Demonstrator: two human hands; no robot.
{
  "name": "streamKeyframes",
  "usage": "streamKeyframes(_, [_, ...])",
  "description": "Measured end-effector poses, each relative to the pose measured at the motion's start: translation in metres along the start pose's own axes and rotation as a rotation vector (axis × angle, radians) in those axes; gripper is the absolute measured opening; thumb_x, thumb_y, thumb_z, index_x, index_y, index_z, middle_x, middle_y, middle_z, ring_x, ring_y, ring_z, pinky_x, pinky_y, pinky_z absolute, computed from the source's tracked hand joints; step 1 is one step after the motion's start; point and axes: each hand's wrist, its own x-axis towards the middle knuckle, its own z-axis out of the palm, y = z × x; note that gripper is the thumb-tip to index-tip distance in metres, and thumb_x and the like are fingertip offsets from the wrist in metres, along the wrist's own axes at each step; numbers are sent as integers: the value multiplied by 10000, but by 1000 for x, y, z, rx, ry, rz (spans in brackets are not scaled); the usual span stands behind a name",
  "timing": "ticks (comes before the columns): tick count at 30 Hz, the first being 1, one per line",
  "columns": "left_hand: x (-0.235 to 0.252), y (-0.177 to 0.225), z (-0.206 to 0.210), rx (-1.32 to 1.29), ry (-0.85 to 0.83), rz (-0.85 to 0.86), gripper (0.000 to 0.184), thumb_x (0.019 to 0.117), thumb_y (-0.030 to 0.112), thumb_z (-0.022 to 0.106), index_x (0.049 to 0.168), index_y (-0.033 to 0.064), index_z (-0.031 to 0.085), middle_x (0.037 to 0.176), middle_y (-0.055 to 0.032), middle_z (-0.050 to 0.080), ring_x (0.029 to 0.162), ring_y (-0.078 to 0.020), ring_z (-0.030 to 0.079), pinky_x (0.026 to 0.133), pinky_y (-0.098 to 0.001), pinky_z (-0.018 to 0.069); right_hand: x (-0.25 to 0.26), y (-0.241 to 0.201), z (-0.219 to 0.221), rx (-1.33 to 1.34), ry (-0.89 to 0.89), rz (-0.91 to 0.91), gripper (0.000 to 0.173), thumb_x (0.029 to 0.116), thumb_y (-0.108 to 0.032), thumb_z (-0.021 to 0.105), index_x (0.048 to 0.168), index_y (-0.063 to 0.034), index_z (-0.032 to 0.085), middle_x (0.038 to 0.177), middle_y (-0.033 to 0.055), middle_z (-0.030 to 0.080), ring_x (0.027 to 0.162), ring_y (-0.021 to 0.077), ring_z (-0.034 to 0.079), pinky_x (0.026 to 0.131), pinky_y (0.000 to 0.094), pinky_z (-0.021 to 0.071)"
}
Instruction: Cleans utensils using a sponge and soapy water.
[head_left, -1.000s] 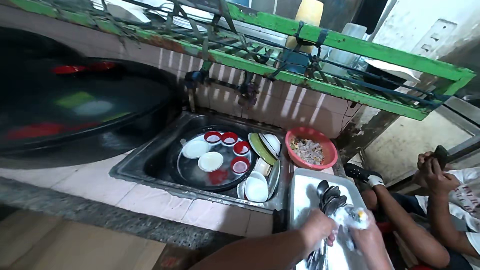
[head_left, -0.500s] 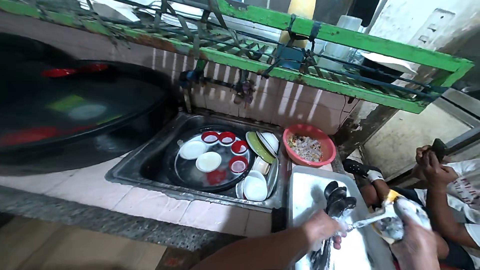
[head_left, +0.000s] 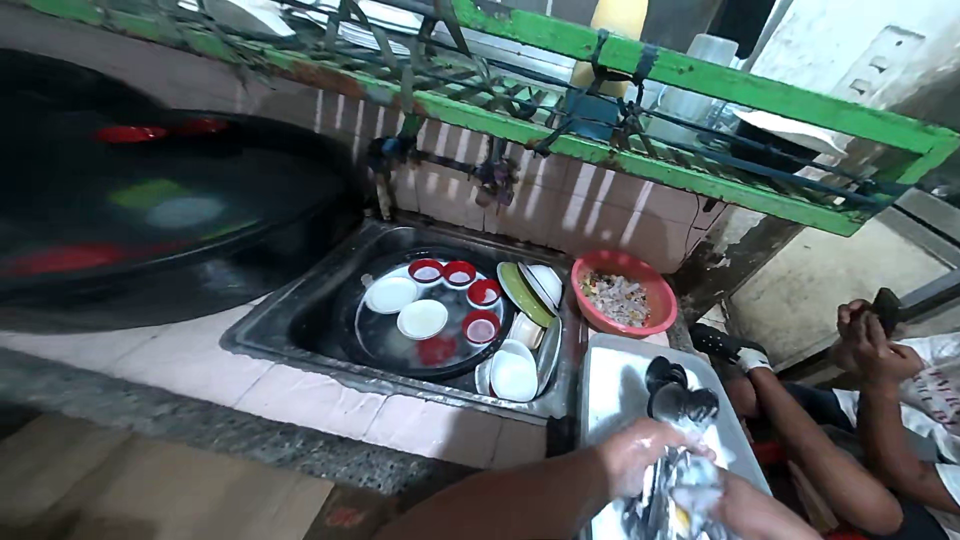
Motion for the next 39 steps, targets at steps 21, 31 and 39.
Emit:
streamKeyframes(21, [6,8,-7,-122,259,-69,190,963,84,645,1118,39,545,808,-53,605,590,-142,610,547,-294,556,7,12,21,766,749,-280,538,914,-63,643,1404,28,439,1028,110,655,803,140,672,693,341,598])
streamKeyframes(31, [7,-2,2,170,221,-66,126,950,82,645,1033,45,558,738,-18,583,534,-103,567,503,-256,513,33,-2,36,591,952,-340,560,899,-64,698,1394,97,491,1263,250,630,1122,272,640,985,450,526])
streamKeyframes(39, [1,3,1,88,227,-127,122,955,70,624,1048,55,546,755,-26,569,535,-113,562,497,-265,514,42,10,10,413,1060,-371,549,905,-141,722,1354,113,534,1308,285,615,1208,337,619,1060,499,488])
